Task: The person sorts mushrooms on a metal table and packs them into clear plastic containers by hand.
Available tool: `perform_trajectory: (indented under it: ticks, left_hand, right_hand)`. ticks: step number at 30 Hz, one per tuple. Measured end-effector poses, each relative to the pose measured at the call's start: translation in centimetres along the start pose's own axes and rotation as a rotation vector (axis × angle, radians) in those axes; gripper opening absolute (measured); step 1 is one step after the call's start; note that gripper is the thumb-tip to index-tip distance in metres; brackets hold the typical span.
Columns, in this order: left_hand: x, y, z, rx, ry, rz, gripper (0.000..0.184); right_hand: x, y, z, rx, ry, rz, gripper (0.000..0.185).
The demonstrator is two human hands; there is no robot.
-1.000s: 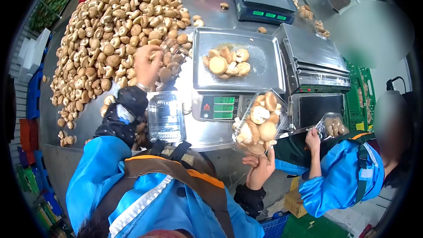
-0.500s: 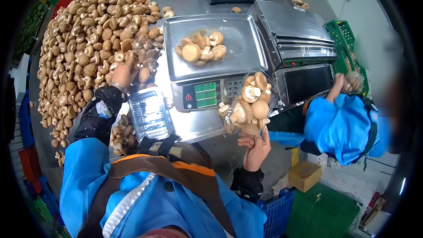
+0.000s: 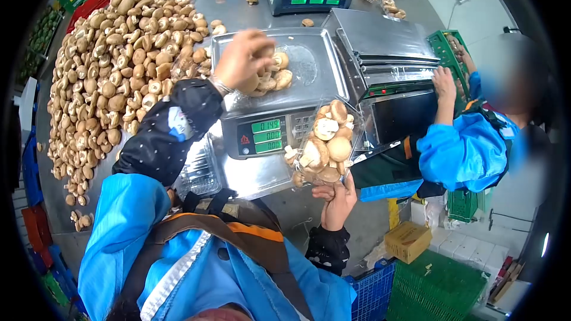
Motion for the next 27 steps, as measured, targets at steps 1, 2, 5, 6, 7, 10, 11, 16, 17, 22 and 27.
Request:
perform_trajectory:
  ticks: [1,2,5,6,7,10,11,16,17,22,27]
  left_hand:
    - [-0.5,2.0,0.5,0.106,0.018,0.266,0.030]
    - [-1.2,3.8,1.0,0.112,-0.035,0.487,0.032]
    - [-1.6,4.3,0.8,0.255,0.100,0.391,0.040]
    - [-1.2,3.6,0.5,0.168,0.035,0.410,0.042]
    - [-1.1,2.7,0.3,0.085,-0.036,0.425,0.044]
    - [-0.9,-2.9,0.0,-0.289,-0.107,0.117,0.045]
    - [-1.9,-4.8,0.1,-0.356,-0.229,0.065,0.044]
    - [-12.1,-12.4,2.3,-0.630,-0.741,-0.003,0.033]
    - [-14.7,-13.7,2.3,-0.623,-0.800,-0.062,0.032]
    - [-27.1,-18.5,3.2,-0.463,-1.171,-0.309,0.027]
    - [-33.1,-19.4,1.9,-0.592,-1.319,-0.431,0.022]
  right_hand:
    - [-0.1,0.4,0.5,0.026,-0.004,0.000,0.041]
    - [0.3,0.4,0.7,0.026,-0.017,0.001,0.041]
    - [2.3,0.9,1.8,0.032,-0.043,-0.004,0.040]
    - [3.6,1.2,2.4,0.035,-0.046,-0.004,0.040]
    - [5.0,1.3,2.9,0.035,-0.073,0.014,0.038]
    - [9.9,2.8,4.8,0.059,-0.155,0.109,0.036]
    - [11.4,3.6,5.5,0.050,-0.201,0.127,0.035]
    - [19.9,5.4,5.6,0.113,-0.218,0.140,0.039]
    - [21.0,5.5,5.4,0.223,-0.263,0.233,0.041]
    - [25.9,6.8,5.5,0.354,-0.374,0.370,0.044]
    - [31.2,8.3,5.2,0.362,-0.395,0.256,0.038]
Point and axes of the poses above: each hand's wrist, its own x-axis towards the middle knuckle, its own y-axis out of the palm, z = x × y, the point moved 4 cm from there along x, towards the middle knuckle, and after that the axes turned 2 degrees about -z, right-handed, at the moved point
